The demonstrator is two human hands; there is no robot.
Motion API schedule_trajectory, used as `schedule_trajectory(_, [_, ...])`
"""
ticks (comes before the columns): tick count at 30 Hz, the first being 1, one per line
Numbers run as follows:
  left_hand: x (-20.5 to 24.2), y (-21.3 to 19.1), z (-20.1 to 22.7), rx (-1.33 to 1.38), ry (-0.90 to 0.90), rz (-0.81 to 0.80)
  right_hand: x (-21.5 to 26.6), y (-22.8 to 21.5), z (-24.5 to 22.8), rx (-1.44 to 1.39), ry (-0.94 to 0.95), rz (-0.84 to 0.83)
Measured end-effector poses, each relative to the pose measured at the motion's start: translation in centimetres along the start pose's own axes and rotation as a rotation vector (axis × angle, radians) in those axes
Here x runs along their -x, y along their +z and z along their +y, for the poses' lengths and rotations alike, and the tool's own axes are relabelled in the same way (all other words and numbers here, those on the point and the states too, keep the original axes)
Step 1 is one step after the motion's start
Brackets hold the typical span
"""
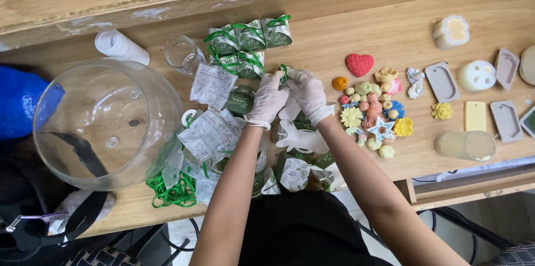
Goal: Packaging small decorative wax items and candles into paper boxes and organizing gift supplies.
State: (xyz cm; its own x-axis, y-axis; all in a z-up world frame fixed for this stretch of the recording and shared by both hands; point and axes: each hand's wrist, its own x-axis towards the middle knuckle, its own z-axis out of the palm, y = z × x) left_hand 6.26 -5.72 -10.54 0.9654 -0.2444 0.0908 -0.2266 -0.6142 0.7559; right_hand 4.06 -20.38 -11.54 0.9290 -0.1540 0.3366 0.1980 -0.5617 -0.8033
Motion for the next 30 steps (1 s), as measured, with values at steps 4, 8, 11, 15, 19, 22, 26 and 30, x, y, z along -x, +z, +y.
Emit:
schedule_trajectory(4, [0.1, -0.3, -1.6, 0.09, 0.021, 0.009, 0.2, -0.2, 1.1, 0.058, -0.107, 0.0])
schedule_trajectory(8, [0.0, -0.6, -1.1, 0.088, -0.05, -0.007, 0.1, 0.1, 1.9, 0.141, -0.294, -0.042])
schedule_trajectory(11, [-0.4, 1.5, -4.1, 0.502, -0.22, -0.129, 0.2, 0.2, 1.4, 0.216, -0.311, -0.098])
schedule_trajectory(15, [-0.6, -3.5, -0.7, 0.712, -0.589, -0.227, -0.2, 0.4, 1.8, 0.189, -0.322, -0.106])
schedule_trajectory(19, [0.4, -6.0, 0.8, 0.307, -0.346, 0.008, -0.2, 0.5, 2.4, 0.174, -0.285, -0.14])
schedule_trajectory(22, [0.7, -5.9, 1.0, -0.041, -0.067, 0.255, -0.3, 0.7, 2.8, 0.154, -0.272, -0.138])
schedule_trajectory(26, [0.1, -3.9, 0.2, -0.329, -0.085, -0.198, -0.4, 0.9, 3.3, 0.185, -0.256, -0.161])
schedule_trajectory(30, [-1.2, -2.7, 2.2, -0.342, -0.034, -0.18, -0.2, 1.0, 3.9, 0.123, -0.256, -0.125])
